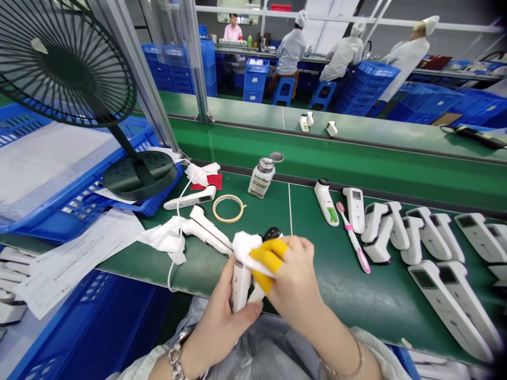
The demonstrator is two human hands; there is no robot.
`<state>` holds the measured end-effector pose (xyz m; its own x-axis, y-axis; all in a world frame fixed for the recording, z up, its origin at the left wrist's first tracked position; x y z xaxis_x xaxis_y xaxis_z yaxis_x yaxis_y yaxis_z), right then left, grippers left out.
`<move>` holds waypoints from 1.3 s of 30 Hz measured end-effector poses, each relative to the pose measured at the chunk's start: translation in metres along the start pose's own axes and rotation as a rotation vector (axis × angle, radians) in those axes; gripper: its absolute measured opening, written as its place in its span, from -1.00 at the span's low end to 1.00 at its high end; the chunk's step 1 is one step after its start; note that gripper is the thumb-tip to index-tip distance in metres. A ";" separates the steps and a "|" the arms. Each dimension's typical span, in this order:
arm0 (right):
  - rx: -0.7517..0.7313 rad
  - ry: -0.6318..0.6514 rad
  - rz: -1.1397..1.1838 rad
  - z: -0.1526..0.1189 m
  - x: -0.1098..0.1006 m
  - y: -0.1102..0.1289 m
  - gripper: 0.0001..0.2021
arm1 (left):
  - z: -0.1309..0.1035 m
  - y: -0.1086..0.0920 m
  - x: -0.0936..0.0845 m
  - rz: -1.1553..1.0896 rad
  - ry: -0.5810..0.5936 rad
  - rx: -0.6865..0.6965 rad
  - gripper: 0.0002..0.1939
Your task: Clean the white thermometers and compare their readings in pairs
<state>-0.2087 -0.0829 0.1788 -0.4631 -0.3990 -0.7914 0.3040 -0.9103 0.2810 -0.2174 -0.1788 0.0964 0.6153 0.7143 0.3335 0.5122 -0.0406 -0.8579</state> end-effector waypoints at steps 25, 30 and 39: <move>0.077 -0.447 0.082 -0.045 -0.053 -0.044 -0.56 | 0.006 0.006 -0.005 -0.160 -0.026 -0.150 -0.29; -0.065 -0.104 0.123 -0.038 -0.011 -0.012 -0.54 | 0.003 0.000 -0.010 -0.134 -0.096 -0.083 -0.26; 0.010 -0.111 -0.177 -0.040 -0.022 -0.047 -0.69 | -0.007 -0.003 -0.002 0.014 -0.048 -0.080 -0.16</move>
<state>-0.1793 -0.0269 0.1617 -0.5973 -0.2417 -0.7647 0.2015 -0.9682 0.1486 -0.2159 -0.1850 0.1015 0.5944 0.7455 0.3015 0.5515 -0.1051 -0.8275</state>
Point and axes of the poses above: each hand's wrist, its own z-axis towards the middle knuckle, its own x-axis out of the palm, y = z × x, the point moved 8 cm from there along z, towards the middle knuckle, and after that the axes turned 11 degrees about -x, right-handed, at the moved point
